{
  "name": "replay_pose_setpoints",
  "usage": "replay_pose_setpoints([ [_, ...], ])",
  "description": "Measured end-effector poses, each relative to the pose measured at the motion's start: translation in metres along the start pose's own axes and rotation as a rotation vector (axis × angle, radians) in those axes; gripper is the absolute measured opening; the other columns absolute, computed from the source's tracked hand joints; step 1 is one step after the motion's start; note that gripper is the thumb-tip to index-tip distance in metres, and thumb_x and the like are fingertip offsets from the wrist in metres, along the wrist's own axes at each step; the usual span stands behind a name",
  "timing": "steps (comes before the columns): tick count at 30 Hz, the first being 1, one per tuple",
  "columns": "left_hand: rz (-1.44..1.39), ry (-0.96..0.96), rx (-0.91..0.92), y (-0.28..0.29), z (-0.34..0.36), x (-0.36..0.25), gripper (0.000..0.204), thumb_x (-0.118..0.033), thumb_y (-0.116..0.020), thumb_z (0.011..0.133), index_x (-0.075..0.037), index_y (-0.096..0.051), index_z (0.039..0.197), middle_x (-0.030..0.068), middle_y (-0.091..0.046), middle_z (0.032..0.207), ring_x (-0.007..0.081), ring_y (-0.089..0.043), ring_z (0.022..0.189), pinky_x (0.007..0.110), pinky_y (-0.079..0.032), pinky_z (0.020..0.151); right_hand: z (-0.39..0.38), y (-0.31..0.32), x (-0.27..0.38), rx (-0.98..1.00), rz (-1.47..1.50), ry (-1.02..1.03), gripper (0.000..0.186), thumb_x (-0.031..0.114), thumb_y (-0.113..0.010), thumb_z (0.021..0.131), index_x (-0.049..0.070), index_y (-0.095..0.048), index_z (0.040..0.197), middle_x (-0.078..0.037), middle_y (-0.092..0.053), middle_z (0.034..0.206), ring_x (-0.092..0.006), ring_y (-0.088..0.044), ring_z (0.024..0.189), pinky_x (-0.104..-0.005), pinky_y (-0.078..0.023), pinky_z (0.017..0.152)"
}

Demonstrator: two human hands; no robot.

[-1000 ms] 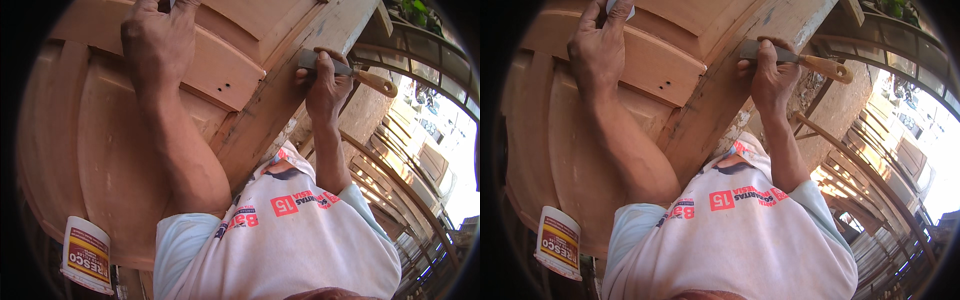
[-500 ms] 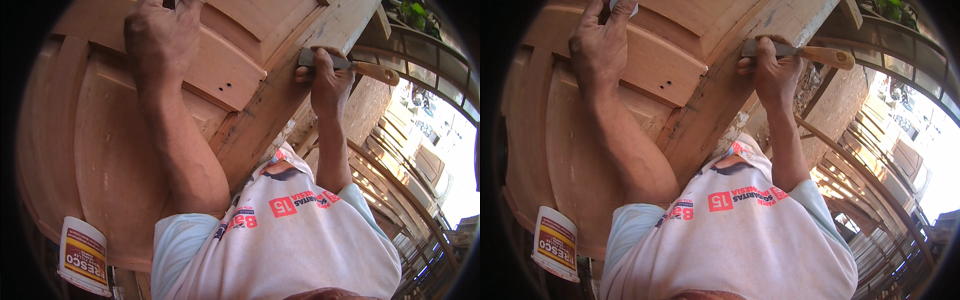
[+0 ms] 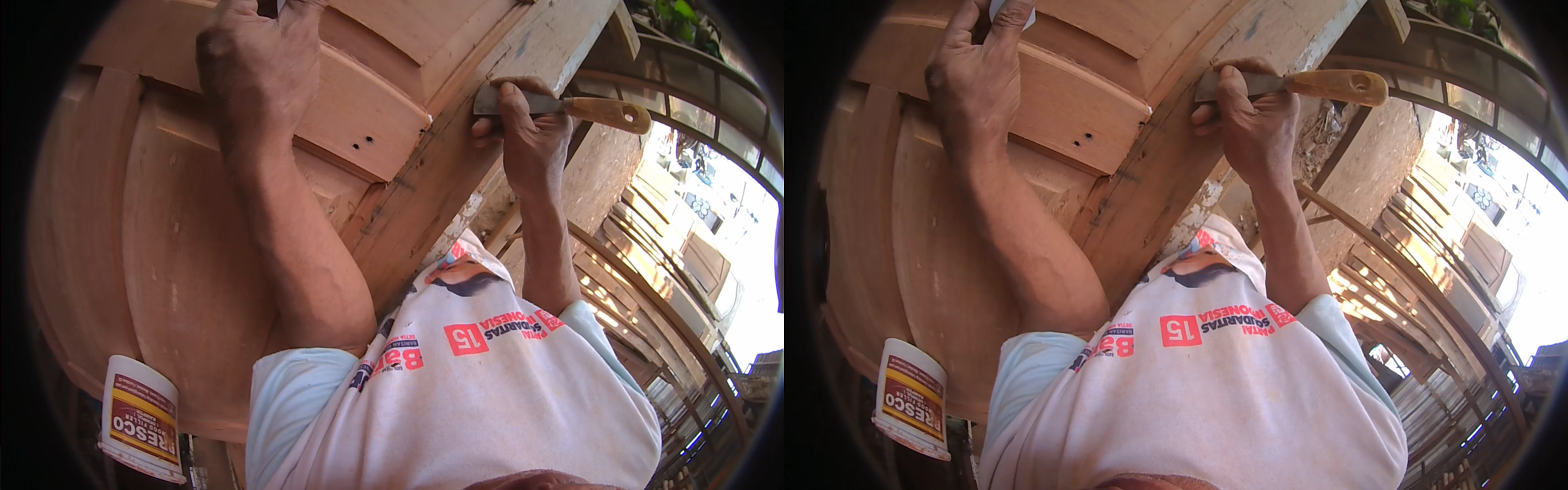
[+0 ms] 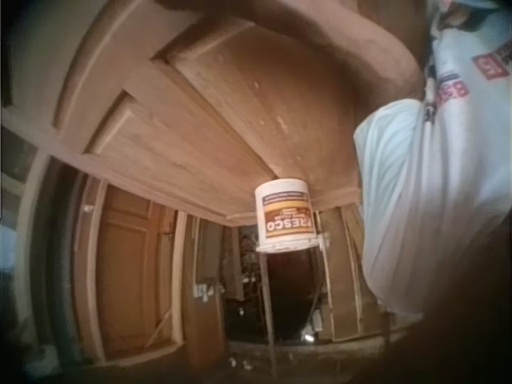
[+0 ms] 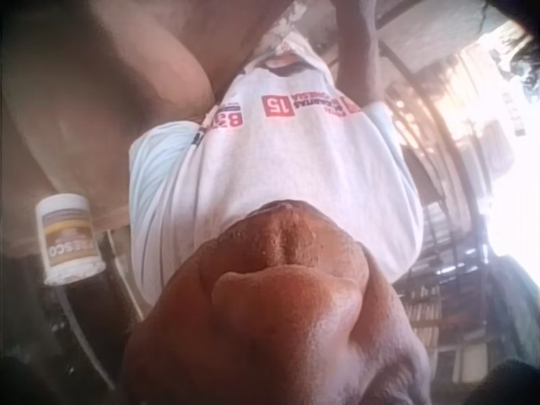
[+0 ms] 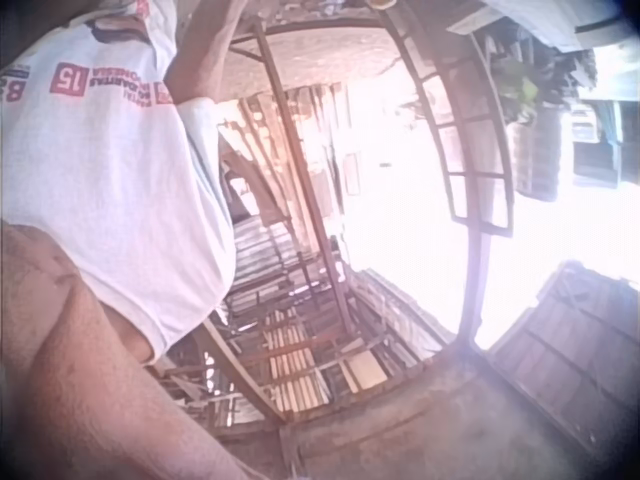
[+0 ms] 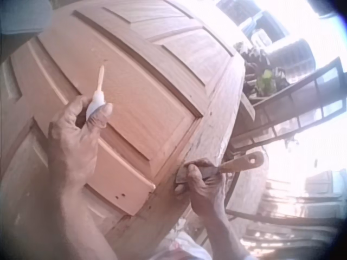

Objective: The person applies filler to the surface of a wooden door using a putty knife and adds glue from a squeeze bottle to specific gaps.

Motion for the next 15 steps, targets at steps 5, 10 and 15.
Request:
replay_pose_setpoints([
  [5,0.039,0.018,0.04,0.001,0.001,0.0,0.033,-0.032,-0.076,0.097,0.0,-0.069,0.095,-0.0012,-0.06,0.073,0.008,-0.053,0.07,0.029,-0.045,0.064,-0.01,-0.008,-0.004,-0.077,0.046,0.02,0.027,0.019,-0.059,0.104,-0.007,-0.062,0.111,-0.013,-0.072,0.077,-0.0157,-0.072,0.063,-0.0278,-0.06,0.055],
  [10,0.101,-0.008,0.007,0.001,0.0,-0.002,0.033,-0.032,-0.076,0.097,0.0,-0.069,0.095,-0.0003,-0.059,0.072,0.0084,-0.053,0.069,0.03,-0.045,0.063,-0.01,-0.004,-0.018,-0.079,0.371,0.034,0.03,0.021,-0.063,0.105,-0.007,-0.062,0.116,-0.015,-0.072,0.087,-0.0184,-0.074,0.068,-0.0288,-0.062,0.059],
  [15,0.076,0.035,0.063,0.006,0.0,-0.005,0.033,-0.032,-0.076,0.097,0.0,-0.069,0.096,0.0003,-0.06,0.072,0.0089,-0.054,0.07,0.03,-0.046,0.064,0.0,0.006,-0.022,-0.02,0.483,0.078,0.033,0.023,-0.065,0.105,-0.008,-0.061,0.118,-0.016,-0.073,0.091,-0.0211,-0.075,0.071,-0.0294,-0.063,0.062],
])
Point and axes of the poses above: each hand's wrist, its own z-axis towards the middle knuckle, its own y-axis out of the back of the hand, x = y × z, the point moved 4 cm from there along z, towards the middle knuckle
